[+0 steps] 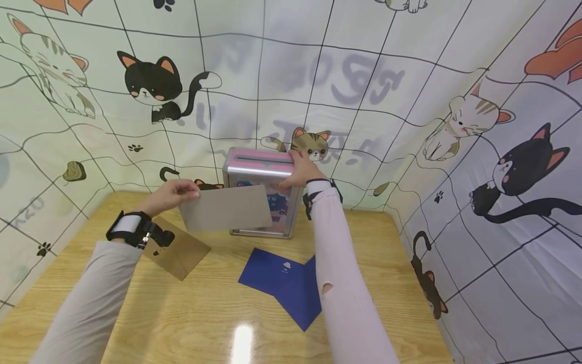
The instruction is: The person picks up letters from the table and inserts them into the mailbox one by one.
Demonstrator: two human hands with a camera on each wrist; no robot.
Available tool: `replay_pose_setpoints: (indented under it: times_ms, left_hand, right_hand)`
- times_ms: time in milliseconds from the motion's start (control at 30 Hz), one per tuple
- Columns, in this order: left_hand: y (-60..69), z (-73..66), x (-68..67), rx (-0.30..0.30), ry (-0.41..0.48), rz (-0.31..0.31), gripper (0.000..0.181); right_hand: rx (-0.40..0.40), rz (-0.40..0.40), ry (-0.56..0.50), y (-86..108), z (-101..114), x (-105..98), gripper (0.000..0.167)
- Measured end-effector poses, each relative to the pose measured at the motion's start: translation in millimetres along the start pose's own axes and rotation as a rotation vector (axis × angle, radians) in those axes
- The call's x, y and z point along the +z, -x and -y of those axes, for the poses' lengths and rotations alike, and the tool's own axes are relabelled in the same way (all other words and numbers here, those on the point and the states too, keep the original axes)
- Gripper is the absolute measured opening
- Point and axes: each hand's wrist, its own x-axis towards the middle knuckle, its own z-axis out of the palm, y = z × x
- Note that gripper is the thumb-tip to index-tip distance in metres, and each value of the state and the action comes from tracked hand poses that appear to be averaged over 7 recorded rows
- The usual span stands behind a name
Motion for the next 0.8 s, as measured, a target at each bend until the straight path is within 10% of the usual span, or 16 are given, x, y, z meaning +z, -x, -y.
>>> replay_pose_setpoints:
  times_ms: [800]
  left_hand:
    - [-5.4,-9.8,10.0,0.02,0.119,-0.047,0.017]
  right_hand:
    - [-0.008,-0.009,0.009,3.7,3,-1,0.109]
